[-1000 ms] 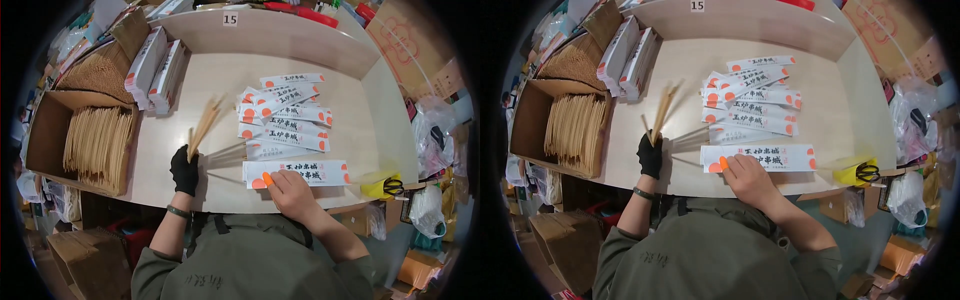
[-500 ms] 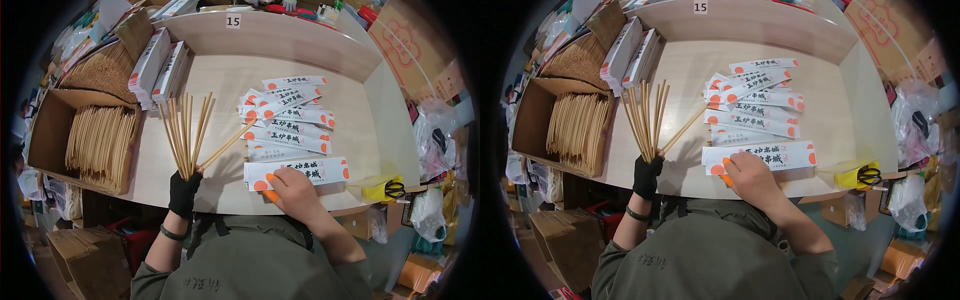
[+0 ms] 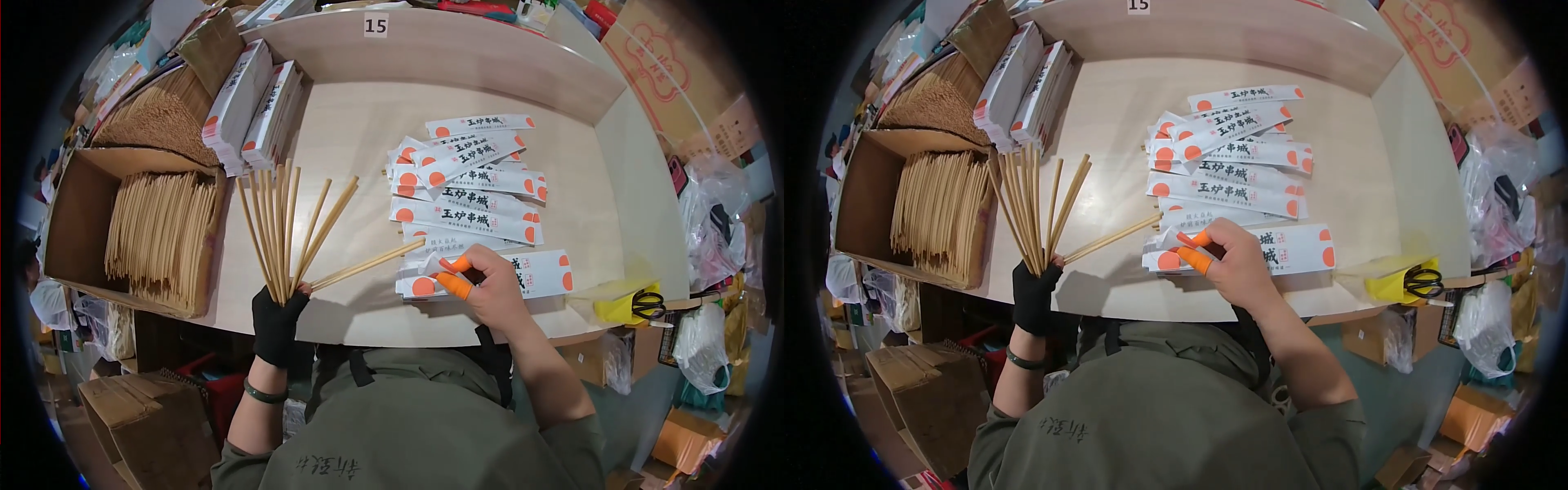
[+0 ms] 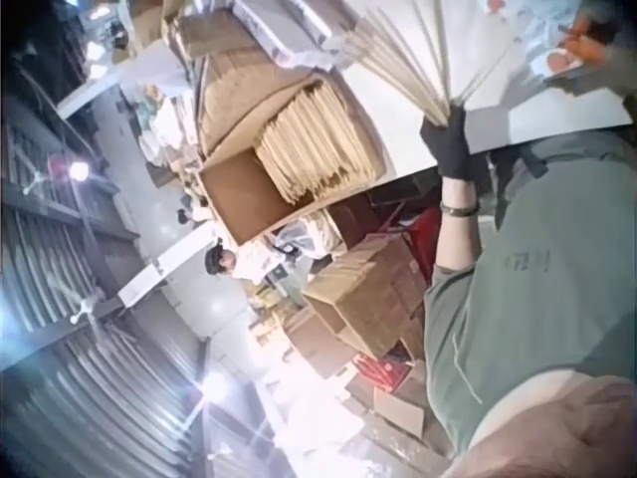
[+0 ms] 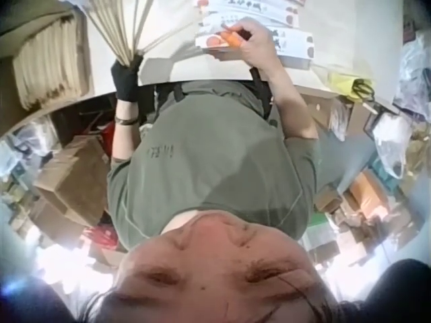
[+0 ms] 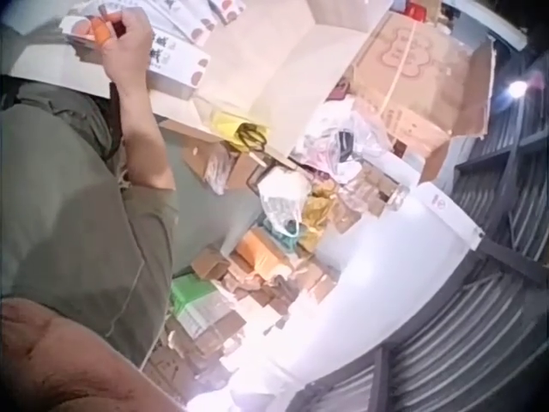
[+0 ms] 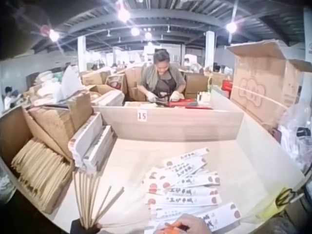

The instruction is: Packing sets of wooden fan ribs into paper sleeves at a production workstation.

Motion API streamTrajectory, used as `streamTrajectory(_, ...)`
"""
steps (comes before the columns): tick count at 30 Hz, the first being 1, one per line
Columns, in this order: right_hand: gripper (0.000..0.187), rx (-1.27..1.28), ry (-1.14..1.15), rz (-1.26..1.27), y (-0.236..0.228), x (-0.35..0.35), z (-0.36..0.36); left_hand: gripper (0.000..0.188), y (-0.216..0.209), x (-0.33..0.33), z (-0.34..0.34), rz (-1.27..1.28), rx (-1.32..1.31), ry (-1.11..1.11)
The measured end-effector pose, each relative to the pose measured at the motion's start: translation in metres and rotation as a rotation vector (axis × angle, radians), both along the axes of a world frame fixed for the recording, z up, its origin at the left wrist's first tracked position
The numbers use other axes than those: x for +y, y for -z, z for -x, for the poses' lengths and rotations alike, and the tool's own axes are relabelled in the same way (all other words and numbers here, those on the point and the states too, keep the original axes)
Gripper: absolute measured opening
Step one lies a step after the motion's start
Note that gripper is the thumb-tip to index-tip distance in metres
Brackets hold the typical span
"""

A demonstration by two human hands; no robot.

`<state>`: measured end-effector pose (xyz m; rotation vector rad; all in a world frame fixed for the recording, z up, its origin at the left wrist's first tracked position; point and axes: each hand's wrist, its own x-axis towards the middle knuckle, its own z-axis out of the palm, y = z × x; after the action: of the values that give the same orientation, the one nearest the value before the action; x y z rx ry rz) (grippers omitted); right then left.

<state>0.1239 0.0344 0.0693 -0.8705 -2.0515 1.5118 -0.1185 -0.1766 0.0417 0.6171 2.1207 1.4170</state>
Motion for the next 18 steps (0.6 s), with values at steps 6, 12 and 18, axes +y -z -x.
streamTrajectory(6,0.014,-0.011,-0.004,0.158,-0.009,0.006,0.004,0.014,-0.005,-0.010,0.003,-0.073,0.134,0.003)
streamTrajectory(12,0.013,-0.036,-0.037,0.157,-0.009,0.010,0.001,0.015,-0.008,-0.016,0.010,-0.055,0.196,0.007)
streamTrajectory(18,0.014,-0.077,-0.124,0.060,-0.018,0.012,0.001,0.018,-0.021,-0.016,0.012,-0.084,0.199,0.019)
